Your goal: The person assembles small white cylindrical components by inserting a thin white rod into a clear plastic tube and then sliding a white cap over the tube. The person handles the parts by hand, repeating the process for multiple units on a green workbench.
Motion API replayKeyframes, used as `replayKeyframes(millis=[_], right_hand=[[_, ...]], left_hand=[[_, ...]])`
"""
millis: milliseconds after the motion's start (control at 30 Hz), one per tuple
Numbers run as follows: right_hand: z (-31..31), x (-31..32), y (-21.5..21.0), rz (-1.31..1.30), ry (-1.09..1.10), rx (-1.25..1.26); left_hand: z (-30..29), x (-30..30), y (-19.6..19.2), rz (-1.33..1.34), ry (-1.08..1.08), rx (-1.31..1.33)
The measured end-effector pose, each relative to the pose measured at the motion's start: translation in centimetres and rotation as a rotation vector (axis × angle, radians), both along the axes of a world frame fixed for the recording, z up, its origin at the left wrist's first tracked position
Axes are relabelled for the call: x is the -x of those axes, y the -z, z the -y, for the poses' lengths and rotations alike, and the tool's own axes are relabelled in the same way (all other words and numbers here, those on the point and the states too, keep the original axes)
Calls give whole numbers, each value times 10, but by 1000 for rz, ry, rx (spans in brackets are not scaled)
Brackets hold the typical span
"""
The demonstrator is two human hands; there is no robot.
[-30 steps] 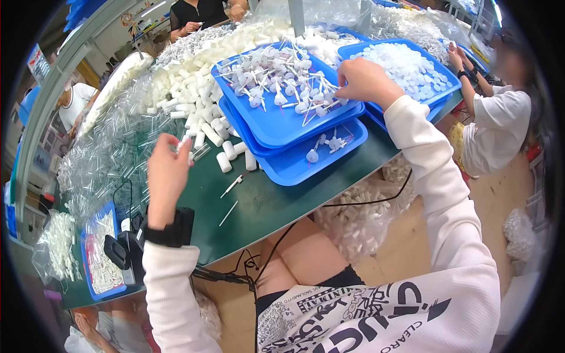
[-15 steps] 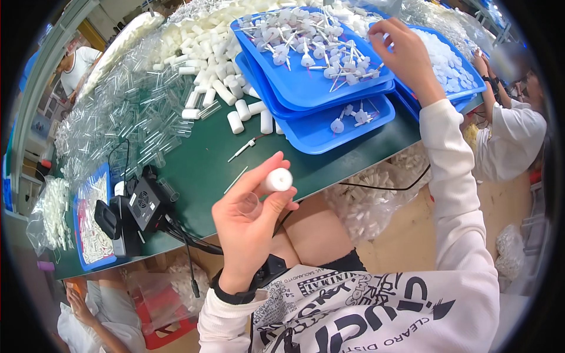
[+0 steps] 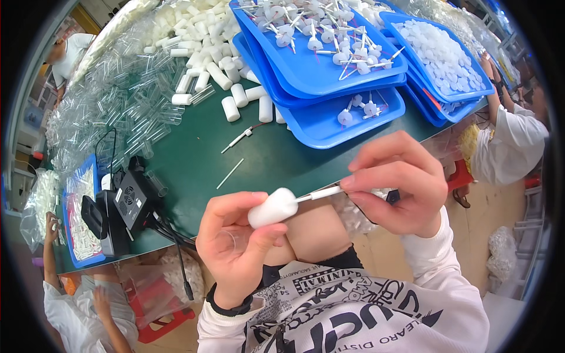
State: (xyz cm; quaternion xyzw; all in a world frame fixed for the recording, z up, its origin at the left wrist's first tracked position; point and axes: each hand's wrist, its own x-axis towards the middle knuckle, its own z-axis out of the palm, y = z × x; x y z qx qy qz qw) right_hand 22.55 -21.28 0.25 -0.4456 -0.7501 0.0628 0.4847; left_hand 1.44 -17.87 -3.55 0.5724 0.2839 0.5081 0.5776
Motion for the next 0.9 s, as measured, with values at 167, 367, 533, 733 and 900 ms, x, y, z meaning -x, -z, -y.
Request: replayKeyframes(millis=[167, 367, 533, 733, 900], right_hand=[[0, 1, -3, 71, -7, -21], [0, 0, -2, 64, 11, 56], [3, 6, 6, 61, -43, 54], [7, 8, 17, -73, -73, -50], [8, 7, 15, -222, -78, 152]], left_hand=[[-4, 7, 5, 36, -2, -52], [-1, 4, 5, 55, -5, -94], [5, 0, 5, -35, -27, -39], [10, 8, 1, 39, -4, -65], [11, 1, 1, 48, -52, -175]])
